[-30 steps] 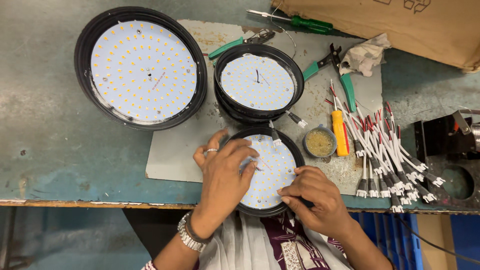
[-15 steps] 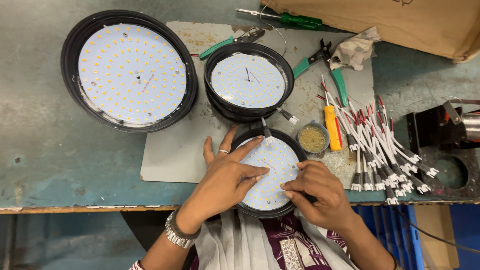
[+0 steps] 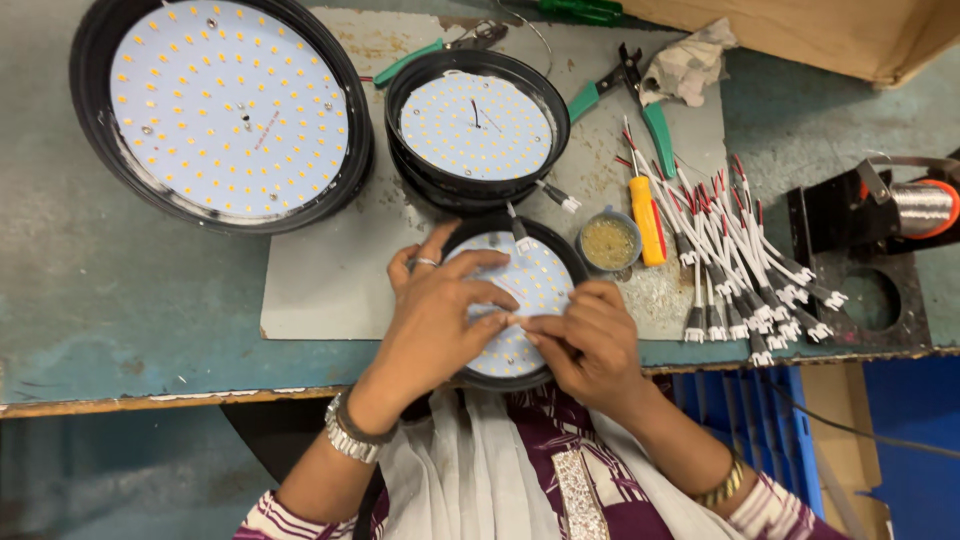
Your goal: The person assembles LED light fixtures by inserting wires into the housing, then uses a soldering iron to solder wires to the LED board. They repeat this process for multiple units, handling wires, solder, and tools throughout.
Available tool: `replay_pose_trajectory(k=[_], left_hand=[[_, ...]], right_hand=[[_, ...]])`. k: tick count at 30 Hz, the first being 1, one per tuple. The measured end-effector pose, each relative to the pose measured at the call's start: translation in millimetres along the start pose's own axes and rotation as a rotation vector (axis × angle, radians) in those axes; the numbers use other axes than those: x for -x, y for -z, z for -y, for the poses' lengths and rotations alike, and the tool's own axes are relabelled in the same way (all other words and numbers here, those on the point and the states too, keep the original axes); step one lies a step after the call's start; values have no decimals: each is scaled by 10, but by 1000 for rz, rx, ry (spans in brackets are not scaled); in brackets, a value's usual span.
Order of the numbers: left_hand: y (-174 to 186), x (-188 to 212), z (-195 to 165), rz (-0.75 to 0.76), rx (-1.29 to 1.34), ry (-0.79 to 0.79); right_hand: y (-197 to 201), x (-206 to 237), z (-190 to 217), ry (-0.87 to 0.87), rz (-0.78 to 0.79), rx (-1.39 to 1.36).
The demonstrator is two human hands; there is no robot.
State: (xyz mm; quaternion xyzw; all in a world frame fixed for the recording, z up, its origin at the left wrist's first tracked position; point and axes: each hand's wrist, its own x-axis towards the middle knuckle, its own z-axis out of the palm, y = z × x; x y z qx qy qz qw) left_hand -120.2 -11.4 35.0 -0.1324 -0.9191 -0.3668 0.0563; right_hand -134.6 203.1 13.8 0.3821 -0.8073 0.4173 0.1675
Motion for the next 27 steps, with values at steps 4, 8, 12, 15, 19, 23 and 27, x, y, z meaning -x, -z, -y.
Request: replay_pose_trajectory(k=[4, 8, 12, 15, 19, 23, 27], left_hand=[[-23, 15, 30, -61, -41, 30], [-106, 28, -13, -142, -98, 56], [-160, 33, -10, -205, -110, 21], [-171, 51, 31, -210, -72, 14], [-172, 71, 54, -190, -90, 29], [-153, 4, -2, -168, -112, 55], [-53, -18, 12, -104, -10, 61]], right_hand=[[-54, -92, -12, 19, 28, 8], [-54, -136, -8, 20, 9, 0], [-69, -76, -15, 6, 12, 16], [-16, 3, -53, 12, 2, 20], [257, 25, -175, -106, -155, -65], [639, -137, -376, -306, -145, 80], [813, -296, -502, -290, 148, 105]])
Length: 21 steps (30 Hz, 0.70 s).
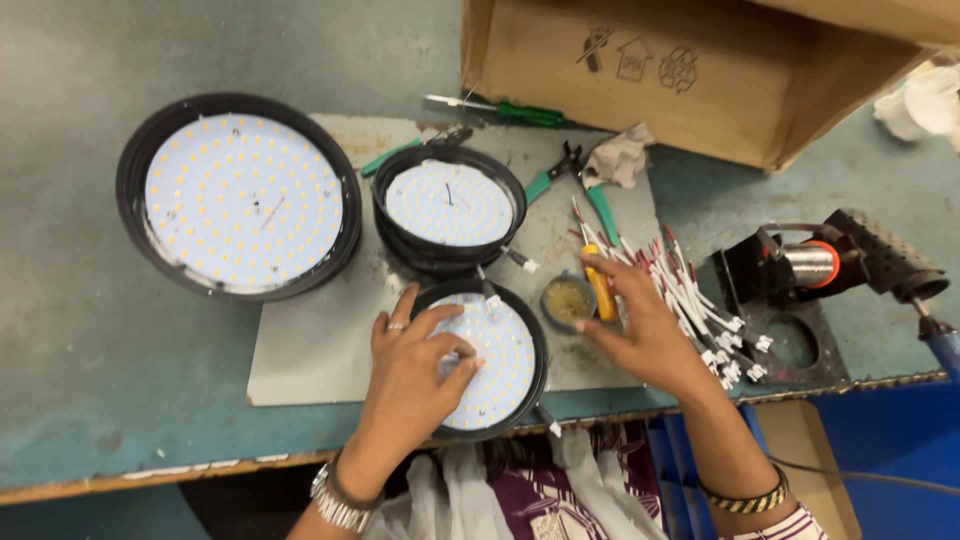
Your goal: The person assembles LED light fixtures by inserting wires into the housing, then uses a soldering iron to solder wires to the LED board. They repeat this process for multiple units, handling wires, solder, and tools throughout.
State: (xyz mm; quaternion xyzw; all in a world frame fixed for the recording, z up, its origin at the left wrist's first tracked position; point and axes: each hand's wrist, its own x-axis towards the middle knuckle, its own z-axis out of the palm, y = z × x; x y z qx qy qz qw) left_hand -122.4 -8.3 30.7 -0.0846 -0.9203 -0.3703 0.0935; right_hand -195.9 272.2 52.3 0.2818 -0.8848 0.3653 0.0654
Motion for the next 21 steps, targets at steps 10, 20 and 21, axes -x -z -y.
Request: replay_pose_trajectory(k=[10, 20, 21], left_hand=[[57, 95, 172, 58, 133, -43], [-5, 86, 102, -67, 138, -3], [-5, 87, 102, -66, 134, -5]], right_hand=[[-185, -84, -66, -92, 110, 253], [-35, 278, 303, -193, -198, -436], [-52, 318, 383, -140, -129, -476]])
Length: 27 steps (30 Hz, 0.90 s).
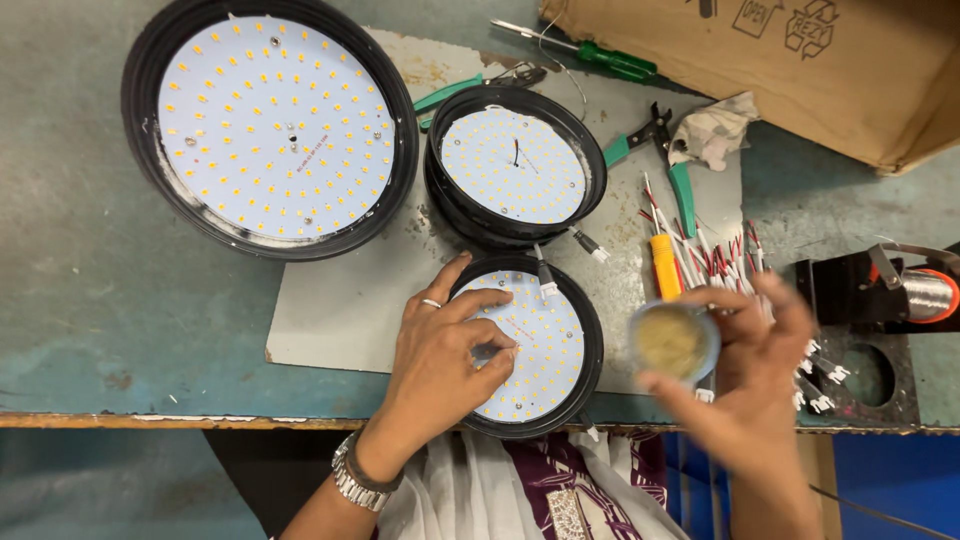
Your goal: The person assembles LED light fixtures by inserting wires into the housing, then uses a soldering iron to solder wires to the LED board. They repeat this process for multiple units, handling wires, solder, and tools throughout.
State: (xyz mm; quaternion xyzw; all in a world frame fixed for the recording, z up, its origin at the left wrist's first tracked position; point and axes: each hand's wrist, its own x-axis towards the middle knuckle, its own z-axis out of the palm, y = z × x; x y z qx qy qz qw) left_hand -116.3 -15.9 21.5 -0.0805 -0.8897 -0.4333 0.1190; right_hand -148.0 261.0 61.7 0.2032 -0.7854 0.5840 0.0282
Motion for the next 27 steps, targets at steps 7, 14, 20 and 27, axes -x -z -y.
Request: replay_pose_trajectory(k=[7, 14, 20, 27], left_hand=[[84, 15, 0, 49, 64, -25], [57, 12, 10, 39, 73, 9], [49, 11, 11, 34, 55, 12], [40, 4, 15, 38, 45, 12]], right_hand=[[-480, -51, 90, 82, 347, 274], [-614, -114, 147, 96, 382, 257], [-632, -114, 111, 82, 390, 268], [-663, -128, 92, 120, 375, 268]])
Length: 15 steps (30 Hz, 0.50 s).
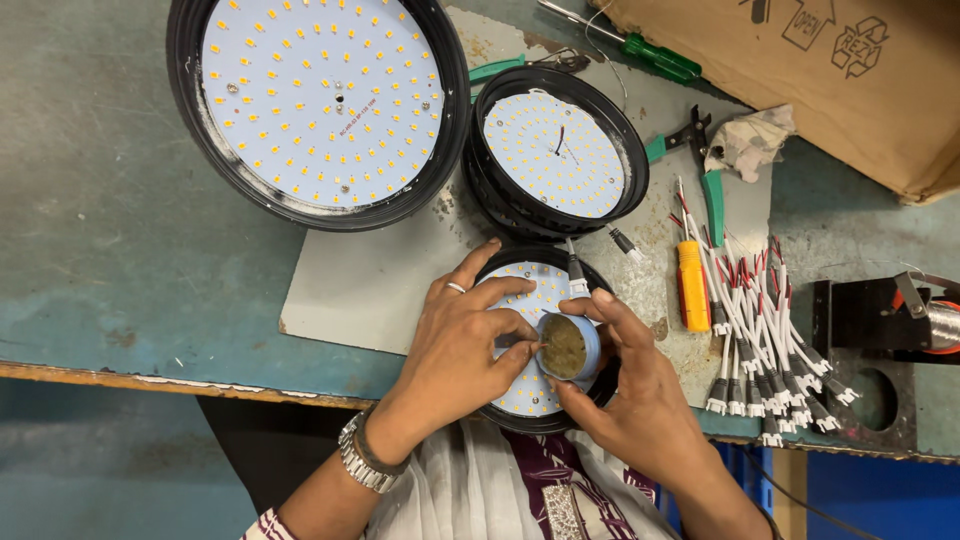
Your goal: The person assembles LED light fixtures by inserting wires into the housing, then uses a soldering iron to solder wires to the LED board. They repeat this process for multiple units, handling wires, solder, and tools throughout.
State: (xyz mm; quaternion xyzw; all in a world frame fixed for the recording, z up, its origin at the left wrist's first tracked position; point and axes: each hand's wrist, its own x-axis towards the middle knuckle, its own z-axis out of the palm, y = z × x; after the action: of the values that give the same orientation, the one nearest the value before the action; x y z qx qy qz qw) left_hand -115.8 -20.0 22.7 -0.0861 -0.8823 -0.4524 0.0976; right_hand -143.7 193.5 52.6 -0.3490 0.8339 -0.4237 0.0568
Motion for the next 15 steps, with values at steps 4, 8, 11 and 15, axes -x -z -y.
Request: replay_pose_trajectory(k=[4, 8, 11, 15], left_hand=[[-5, 0, 2, -11, -6, -5], [-10, 1, -2, -28, 0, -12], [-24, -6, -8, -39, -20, -3], [-38, -10, -13, -28, -32, 32]], right_hand=[[25, 18, -9, -35, -4, -9], [104, 98, -58, -26, -64, 43], [168, 212, -116, -85, -138, -19], [269, 396, -221, -72, -309, -92]])
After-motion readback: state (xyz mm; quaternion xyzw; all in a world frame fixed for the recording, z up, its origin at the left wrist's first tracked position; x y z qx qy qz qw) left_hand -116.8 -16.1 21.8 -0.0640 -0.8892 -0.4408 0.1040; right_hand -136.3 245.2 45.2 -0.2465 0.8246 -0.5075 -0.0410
